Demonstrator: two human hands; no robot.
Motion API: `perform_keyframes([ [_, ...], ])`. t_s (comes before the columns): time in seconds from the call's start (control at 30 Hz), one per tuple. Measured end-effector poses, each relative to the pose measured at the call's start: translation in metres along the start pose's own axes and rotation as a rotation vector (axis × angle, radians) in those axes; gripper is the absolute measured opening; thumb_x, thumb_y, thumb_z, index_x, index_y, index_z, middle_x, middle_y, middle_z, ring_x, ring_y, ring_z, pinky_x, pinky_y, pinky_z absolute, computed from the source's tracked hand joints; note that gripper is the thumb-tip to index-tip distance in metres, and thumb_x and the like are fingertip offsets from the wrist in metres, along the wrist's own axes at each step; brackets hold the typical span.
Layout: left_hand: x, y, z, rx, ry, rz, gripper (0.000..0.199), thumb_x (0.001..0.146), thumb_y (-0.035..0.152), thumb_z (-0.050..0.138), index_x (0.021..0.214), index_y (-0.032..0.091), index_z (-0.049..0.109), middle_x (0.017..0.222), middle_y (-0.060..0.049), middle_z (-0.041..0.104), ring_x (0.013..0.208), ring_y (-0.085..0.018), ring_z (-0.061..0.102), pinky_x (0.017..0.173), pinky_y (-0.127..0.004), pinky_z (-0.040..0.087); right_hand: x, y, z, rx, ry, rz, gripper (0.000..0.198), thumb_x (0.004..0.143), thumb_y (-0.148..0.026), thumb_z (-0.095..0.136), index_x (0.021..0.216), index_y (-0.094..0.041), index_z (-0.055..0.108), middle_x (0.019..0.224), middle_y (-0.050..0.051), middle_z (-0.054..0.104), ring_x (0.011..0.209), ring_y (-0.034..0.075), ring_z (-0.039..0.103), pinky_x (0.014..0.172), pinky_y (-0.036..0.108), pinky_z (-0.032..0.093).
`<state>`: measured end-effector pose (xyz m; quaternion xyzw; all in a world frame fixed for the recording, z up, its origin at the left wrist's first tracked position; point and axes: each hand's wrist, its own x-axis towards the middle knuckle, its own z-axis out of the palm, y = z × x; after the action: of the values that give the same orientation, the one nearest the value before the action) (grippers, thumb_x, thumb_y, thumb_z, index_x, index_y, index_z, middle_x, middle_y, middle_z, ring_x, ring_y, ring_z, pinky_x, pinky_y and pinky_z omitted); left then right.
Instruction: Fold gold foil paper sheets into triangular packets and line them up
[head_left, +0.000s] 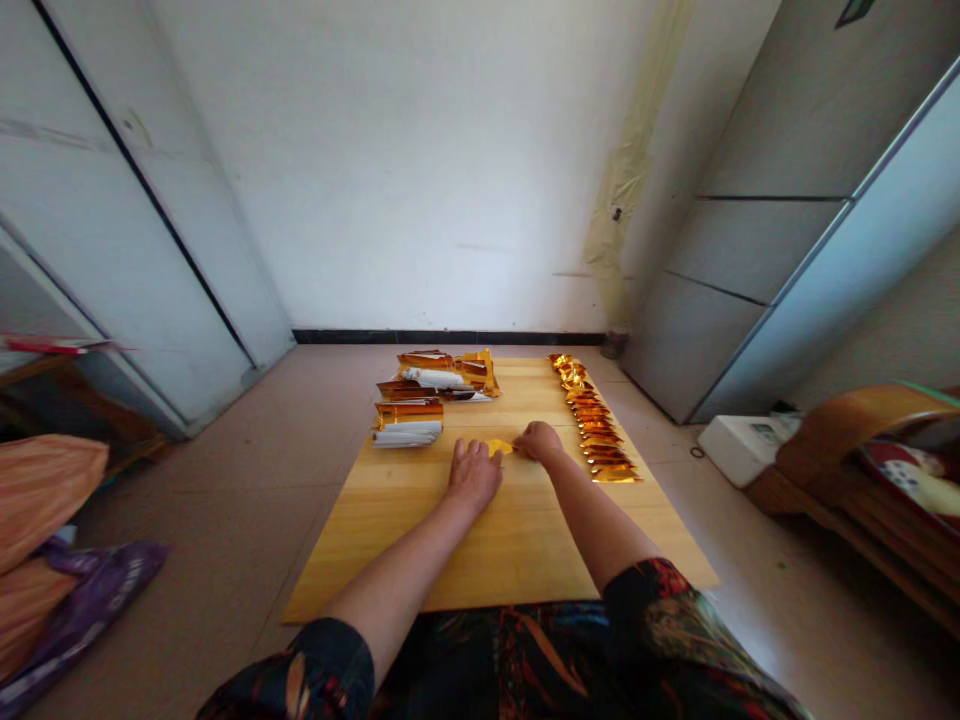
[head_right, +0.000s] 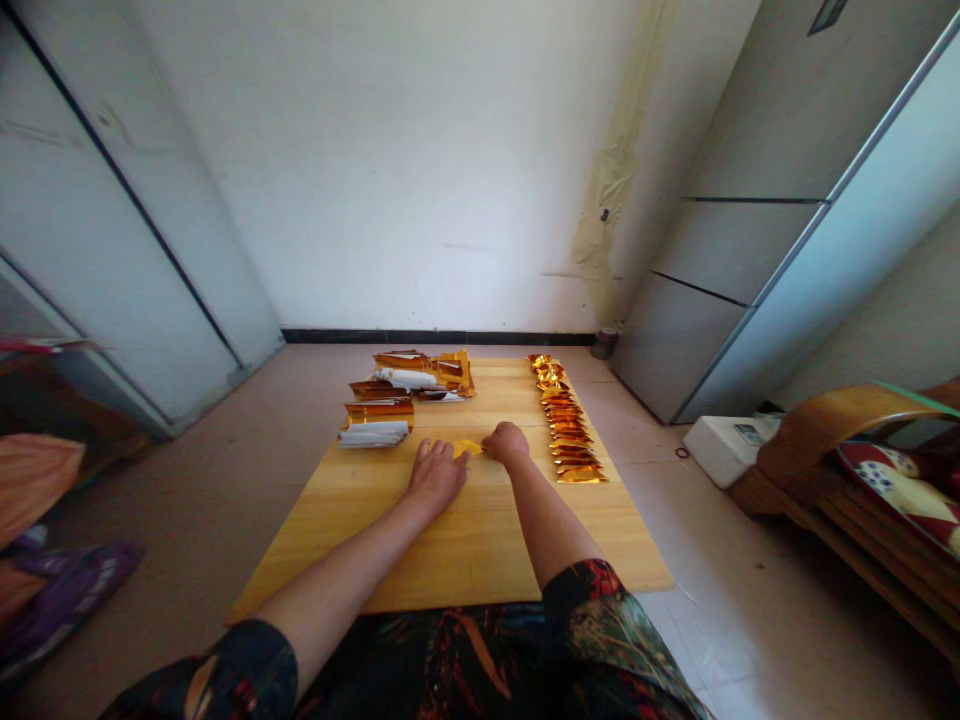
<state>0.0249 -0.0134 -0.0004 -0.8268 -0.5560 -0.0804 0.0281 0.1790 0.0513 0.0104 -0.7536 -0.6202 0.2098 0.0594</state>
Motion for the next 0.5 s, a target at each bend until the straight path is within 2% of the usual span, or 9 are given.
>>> perform_keyframes([
  [0.1,-0.001,0.001,-0.003,0.012,-0.010,0.000,0.032,0.086,0.033,0.051,0.114,0.023,0.062,0.103,-0.012,0.063,0.104,-0.027,0.049,0.100,-0.049,0.021,0.004,-0.011,0.004,0.028,-0.031,0.023,0.031,0.068,-0.041,0.064,0.084,-0.015,0.070,0.081,0.010,0.071,0.074,0.018,0.067,0.055,0.020,0.043],
  [0.27,-0.001,0.002,-0.003,0.012,0.006,0.003,0.030,0.087,0.031,0.048,0.113,0.022,0.062,0.103,-0.013,0.063,0.103,-0.028,0.049,0.098,-0.049,0.020,0.005,-0.026,0.006,0.034,-0.032,0.103,0.028,0.058,-0.031,0.070,0.081,-0.017,0.070,0.082,0.009,0.071,0.075,0.020,0.066,0.055,0.021,0.044],
  [0.4,0.000,0.003,-0.001,0.003,0.010,-0.006,0.030,0.086,0.032,0.051,0.112,0.023,0.063,0.103,-0.012,0.063,0.104,-0.028,0.048,0.098,-0.050,0.020,0.007,-0.020,0.004,0.024,-0.021,0.135,0.033,0.057,-0.032,0.071,0.086,-0.016,0.069,0.085,0.010,0.071,0.075,0.020,0.066,0.055,0.022,0.045],
  [0.5,0.001,0.005,-0.001,0.001,0.009,-0.010,0.031,0.085,0.032,0.051,0.112,0.023,0.063,0.102,-0.012,0.063,0.103,-0.028,0.049,0.098,-0.050,0.021,0.010,-0.006,0.003,-0.001,-0.012,0.101,0.031,0.060,-0.036,0.071,0.082,-0.015,0.069,0.074,0.010,0.070,0.068,0.020,0.066,0.053,0.022,0.044],
])
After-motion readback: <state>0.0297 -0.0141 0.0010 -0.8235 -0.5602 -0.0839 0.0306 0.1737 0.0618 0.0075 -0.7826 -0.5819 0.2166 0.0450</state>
